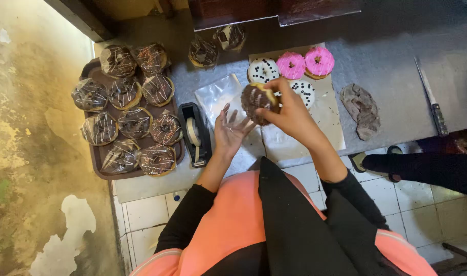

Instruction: The person places donuts into plastic bags by hand and seals them using a tape dispenser.

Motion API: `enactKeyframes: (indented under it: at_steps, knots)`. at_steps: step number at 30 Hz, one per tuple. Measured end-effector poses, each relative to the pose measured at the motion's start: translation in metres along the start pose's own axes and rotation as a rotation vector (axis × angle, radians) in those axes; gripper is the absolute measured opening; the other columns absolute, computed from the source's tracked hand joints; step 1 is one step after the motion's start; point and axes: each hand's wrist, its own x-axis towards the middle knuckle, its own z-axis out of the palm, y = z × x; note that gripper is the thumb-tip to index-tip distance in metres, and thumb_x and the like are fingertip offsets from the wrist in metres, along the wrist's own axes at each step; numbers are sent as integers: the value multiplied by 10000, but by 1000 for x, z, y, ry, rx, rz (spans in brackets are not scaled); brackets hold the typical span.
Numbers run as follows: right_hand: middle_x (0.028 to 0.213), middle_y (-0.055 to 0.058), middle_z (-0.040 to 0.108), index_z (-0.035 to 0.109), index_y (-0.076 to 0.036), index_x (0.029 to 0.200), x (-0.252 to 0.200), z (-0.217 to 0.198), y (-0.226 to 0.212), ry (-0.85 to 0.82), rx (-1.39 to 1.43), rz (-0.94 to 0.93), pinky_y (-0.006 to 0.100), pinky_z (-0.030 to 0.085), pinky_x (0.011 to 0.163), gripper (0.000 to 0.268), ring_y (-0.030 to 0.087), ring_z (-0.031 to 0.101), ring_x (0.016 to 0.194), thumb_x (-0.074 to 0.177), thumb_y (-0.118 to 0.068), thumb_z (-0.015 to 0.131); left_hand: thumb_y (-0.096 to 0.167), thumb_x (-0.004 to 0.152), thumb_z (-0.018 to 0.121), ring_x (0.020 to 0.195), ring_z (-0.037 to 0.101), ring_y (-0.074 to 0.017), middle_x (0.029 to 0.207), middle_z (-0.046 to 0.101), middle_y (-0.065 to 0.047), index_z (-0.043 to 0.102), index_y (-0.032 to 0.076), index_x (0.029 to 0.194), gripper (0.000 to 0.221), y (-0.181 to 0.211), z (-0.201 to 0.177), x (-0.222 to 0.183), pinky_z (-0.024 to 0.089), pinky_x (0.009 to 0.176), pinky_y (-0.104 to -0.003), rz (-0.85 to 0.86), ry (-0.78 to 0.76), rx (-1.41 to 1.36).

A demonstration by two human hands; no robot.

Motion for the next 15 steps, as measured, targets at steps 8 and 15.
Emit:
enactKeyframes:
  at_steps: [8,15]
  knots:
    - [1209,264,598,562,-61,1291,8,6,-34,-131,-285,-160,554,605,822,406,532,650,1080,918,-151,693,330,969,669,1279,566,-452,1482,467,-77,562,310,1415,460,10,16,-5,525,1010,-670,-21,-98,-52]
    - [1480,190,404,527,-73,1432,-9,6,-17,271,-210,-560,526,320,1185,746,407,407,1384,869,-437,855,225,958,665,1109,691,-402,1403,599,-5,599,334,1360,422,9,40,-9,531,1030,-650,54,-265,7]
